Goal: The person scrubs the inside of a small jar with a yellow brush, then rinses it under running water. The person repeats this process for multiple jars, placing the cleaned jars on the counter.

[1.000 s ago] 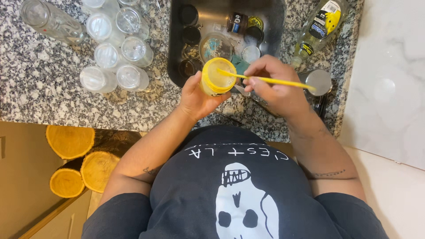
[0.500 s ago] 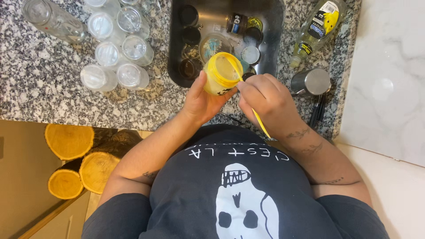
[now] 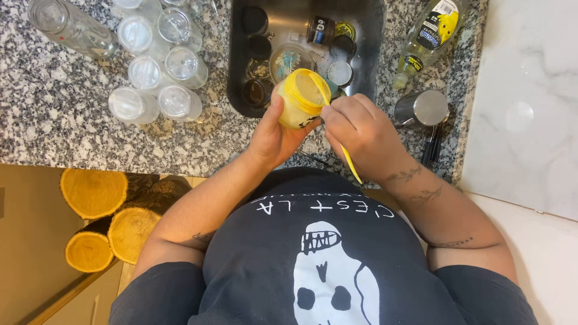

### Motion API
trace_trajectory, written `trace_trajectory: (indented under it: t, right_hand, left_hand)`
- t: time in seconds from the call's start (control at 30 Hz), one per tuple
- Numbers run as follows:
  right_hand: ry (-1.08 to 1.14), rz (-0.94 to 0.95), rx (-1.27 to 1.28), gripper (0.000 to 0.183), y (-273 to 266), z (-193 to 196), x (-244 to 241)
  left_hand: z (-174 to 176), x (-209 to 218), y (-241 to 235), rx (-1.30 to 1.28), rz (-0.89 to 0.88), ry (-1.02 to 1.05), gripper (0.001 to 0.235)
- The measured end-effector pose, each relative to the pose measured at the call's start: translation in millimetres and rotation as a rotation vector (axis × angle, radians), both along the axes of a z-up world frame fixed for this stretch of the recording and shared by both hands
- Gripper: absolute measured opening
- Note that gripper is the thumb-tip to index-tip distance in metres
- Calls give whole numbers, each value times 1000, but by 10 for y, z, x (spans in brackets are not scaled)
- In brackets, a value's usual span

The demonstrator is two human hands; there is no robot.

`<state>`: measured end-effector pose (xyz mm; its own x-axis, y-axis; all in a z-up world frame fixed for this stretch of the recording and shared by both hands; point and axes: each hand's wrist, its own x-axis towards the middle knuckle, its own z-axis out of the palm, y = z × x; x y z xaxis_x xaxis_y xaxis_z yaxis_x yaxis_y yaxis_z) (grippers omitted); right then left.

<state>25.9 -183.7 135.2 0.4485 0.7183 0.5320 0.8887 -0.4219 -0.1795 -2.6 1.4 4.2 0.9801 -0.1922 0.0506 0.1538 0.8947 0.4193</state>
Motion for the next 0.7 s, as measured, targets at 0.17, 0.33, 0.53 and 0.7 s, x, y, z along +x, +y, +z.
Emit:
trace_trajectory:
  t: [0.17,0.33,0.53,0.7]
  right_hand:
    - [-52,-6,-32,15,-45,-176,62]
    - [40,-6,0,17,15,-29,65]
    - [281,-104,20,49,-42,-82,-36]
    - [272,-178,129,30,-56,-309,-170]
  left_hand:
    - [-48,10,3,-89,-64,91,50]
    - [-33,16,-9,-98,-55,106,55]
    - [-128,6,-46,-46,31,141,52]
    - [-148,-11,-73,-34,66,155,46]
